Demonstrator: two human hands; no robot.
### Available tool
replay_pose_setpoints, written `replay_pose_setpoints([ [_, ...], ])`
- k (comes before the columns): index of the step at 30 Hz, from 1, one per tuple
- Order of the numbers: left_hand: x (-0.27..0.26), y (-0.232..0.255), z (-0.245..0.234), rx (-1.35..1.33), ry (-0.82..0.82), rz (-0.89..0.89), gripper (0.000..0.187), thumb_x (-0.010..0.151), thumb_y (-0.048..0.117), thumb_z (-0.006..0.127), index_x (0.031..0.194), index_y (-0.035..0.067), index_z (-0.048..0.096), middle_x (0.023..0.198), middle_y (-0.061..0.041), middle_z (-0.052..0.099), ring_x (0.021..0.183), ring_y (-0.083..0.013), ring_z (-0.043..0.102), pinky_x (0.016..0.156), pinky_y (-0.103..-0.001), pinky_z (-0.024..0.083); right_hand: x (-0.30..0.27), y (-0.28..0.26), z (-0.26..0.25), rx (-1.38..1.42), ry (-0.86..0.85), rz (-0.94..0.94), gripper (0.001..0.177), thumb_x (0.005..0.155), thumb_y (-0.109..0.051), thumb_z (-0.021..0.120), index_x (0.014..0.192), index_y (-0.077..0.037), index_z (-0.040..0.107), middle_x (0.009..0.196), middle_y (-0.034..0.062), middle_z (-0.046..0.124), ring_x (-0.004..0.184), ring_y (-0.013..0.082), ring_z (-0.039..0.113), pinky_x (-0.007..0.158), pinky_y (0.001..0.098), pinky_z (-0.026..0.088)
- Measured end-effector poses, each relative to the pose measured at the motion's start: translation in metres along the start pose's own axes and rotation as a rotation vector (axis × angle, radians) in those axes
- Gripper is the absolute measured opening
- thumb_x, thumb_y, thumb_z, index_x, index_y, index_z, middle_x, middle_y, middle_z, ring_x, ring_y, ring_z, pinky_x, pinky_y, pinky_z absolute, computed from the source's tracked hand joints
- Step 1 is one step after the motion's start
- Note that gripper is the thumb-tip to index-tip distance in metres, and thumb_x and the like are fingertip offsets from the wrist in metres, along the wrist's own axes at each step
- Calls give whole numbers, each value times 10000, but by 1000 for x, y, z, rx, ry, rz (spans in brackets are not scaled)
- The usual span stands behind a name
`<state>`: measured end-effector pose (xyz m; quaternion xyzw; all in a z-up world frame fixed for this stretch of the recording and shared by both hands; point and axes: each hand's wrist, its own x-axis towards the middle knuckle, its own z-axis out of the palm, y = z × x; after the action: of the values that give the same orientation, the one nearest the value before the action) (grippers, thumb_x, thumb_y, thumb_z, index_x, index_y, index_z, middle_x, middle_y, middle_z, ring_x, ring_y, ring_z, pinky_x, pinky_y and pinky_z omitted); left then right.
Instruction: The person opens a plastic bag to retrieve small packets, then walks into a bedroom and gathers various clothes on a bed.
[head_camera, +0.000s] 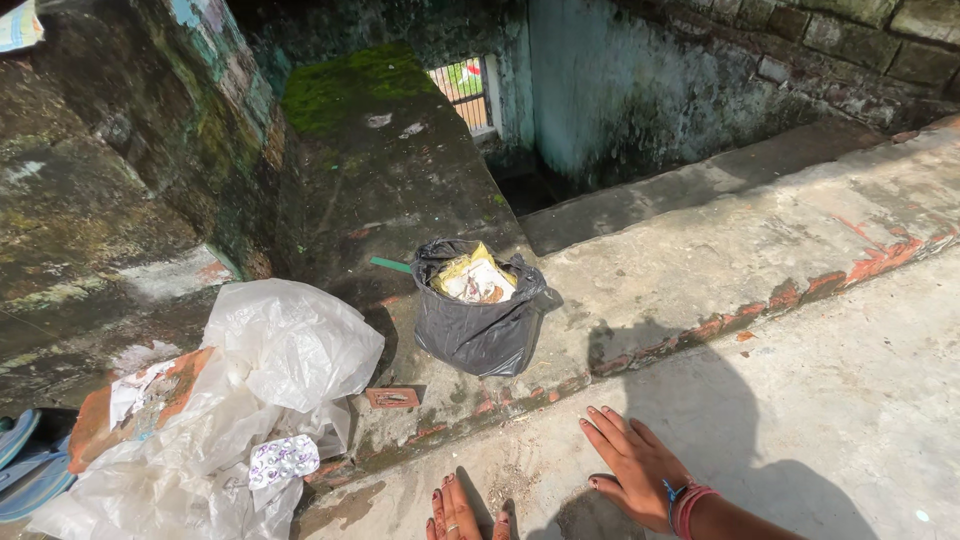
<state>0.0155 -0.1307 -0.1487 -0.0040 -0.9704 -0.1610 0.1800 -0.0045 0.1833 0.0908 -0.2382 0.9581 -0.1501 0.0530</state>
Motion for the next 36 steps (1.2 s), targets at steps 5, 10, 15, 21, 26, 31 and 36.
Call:
replay_pose_setpoints([
  [5, 12, 60, -28, 31, -16, 249, 964, 920, 600, 598, 1497, -83, 236, 1560, -387, 261, 1463, -537, 229, 1070, -626, 203, -2, 7, -5, -97, -240, 13, 782, 1003, -411, 557, 1651, -230, 158, 1748, 67, 69, 1570, 310, 39, 1210, 580, 49],
  [10, 68, 131, -105, -191, -386, 222, 847, 971, 403, 605, 1573, -41, 208, 1626, -291, 206, 1519, -439, 147, 1182, -558, 185, 5, 9, -10, -84, -208, -29, 789, 977, -405, 554, 1643, -203, 183, 1728, 85, 112, 1581, 336, 67, 1173, 590, 54],
  [15, 74, 137, -100, -312, -395, 402, 613, 979, 170, 534, 1551, 23, 370, 1622, -166, 356, 1509, -343, 287, 1194, -456, 260, 4, 15, -1, -77, -113, -76, 769, 964, -393, 575, 1629, -193, 245, 1718, 83, 174, 1574, 339, 122, 1170, 601, 73],
  [21, 32, 76, -31, -254, -508, 469, 509, 946, 141, 512, 1452, 91, 525, 1503, -118, 486, 1461, -319, 387, 1203, -410, 296, 0, 18, 4, -87, -110, -71, 755, 972, -393, 566, 1632, -199, 255, 1728, 87, 166, 1543, 323, 125, 1179, 597, 102],
  [26, 31, 60, 40, -150, -566, 387, 392, 1027, 170, 434, 1386, 69, 554, 1513, -164, 443, 1426, -314, 359, 1140, -427, 294, 8, 12, -5, -227, -128, -167, 706, 964, -397, 588, 1541, -86, 328, 1626, 186, 274, 1467, 392, 259, 1142, 637, 159],
  [31, 59, 77, 28, -464, -554, -424, 301, 949, 60, 572, 1195, 45, 744, 1234, -145, 768, 1120, -182, 713, 998, -308, 578, 42, -3, -59, -163, 85, -125, 350, 981, -256, 592, 1282, -78, 577, 1096, 92, 642, 1089, 259, 614, 969, 452, 463],
  [36, 147, 103, -88, -1600, -513, -1131, 243, 896, -88, 612, 1131, -63, 670, 1207, -179, 762, 1084, -233, 728, 956, -361, 607, 104, -46, -130, 189, 652, 121, 533, 850, -87, 642, 1368, -120, 520, 1028, 127, 630, 851, 323, 643, 748, 430, 509],
])
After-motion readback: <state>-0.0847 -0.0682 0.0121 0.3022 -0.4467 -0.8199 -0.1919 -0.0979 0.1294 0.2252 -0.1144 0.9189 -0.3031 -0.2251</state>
